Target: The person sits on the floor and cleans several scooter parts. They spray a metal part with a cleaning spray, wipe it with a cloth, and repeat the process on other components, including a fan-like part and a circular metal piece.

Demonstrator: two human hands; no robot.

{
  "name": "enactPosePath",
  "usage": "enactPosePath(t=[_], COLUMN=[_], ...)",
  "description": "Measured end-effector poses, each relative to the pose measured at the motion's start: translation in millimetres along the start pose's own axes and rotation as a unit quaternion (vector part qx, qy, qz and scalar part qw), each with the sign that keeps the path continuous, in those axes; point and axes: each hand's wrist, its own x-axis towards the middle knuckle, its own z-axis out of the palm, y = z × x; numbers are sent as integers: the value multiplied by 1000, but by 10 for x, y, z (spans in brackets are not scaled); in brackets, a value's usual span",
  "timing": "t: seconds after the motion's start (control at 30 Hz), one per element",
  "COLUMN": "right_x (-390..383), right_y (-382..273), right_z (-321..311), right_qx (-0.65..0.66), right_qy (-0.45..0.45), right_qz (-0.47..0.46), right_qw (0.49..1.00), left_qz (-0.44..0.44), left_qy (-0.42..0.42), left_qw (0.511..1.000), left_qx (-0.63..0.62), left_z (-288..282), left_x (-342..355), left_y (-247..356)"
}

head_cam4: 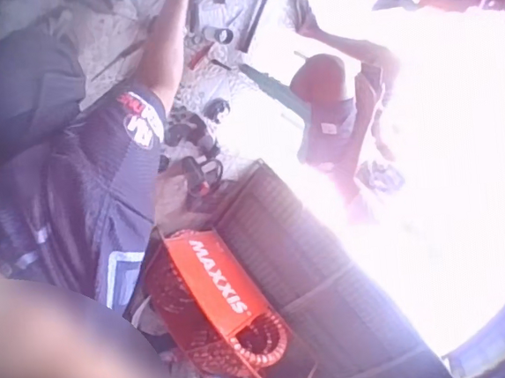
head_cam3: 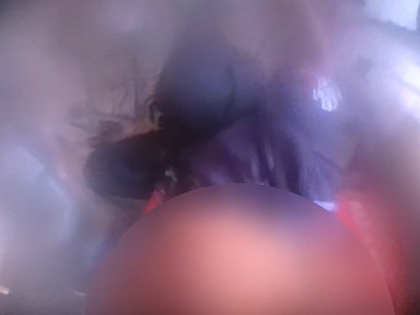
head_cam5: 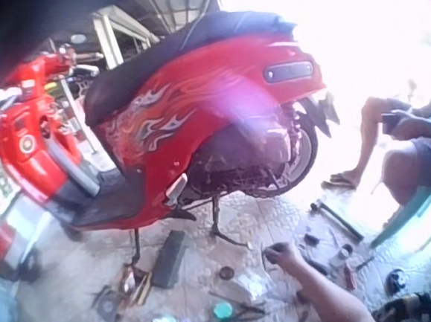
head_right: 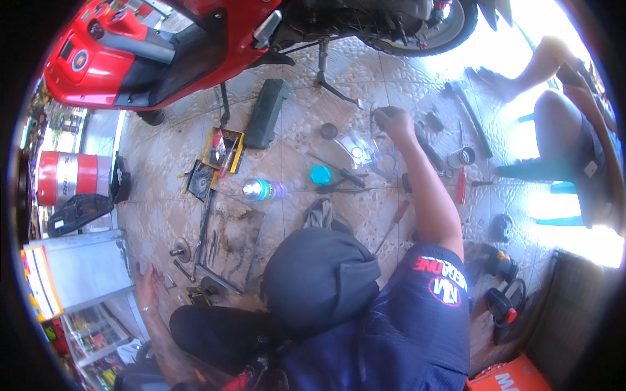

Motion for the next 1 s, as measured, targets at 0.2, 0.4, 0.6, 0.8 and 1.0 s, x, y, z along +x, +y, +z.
enactPosePath(t=[0.2, 0.4, 0.6, 0.8, 1.0], right_x=[-1157, -2272, -2972, -1704, -672], right_y=[-2209, -4106, -4636, -4184, -1899], right_z=[54, 1006, 2109, 2723, 2670], right_qx=[106, -2, 7, -82, -380], right_qy=[-279, -391, -465, -515, -201], right_qz=[-125, -367, -413, -382, -163], right_qw=[946, 844, 783, 763, 888], left_qz=[103, 212, 195, 115, 87], left_qy=[-148, -379, -268, -234, -197], left_qw=[983, 883, 873, 905, 909], left_qx=[-16, -180, -359, -336, -356], left_z=[522, 1100, 979, 686, 551], left_x=[-448, -1071, -1119, -896, -623], left_y=[578, 1031, 1086, 835, 788])
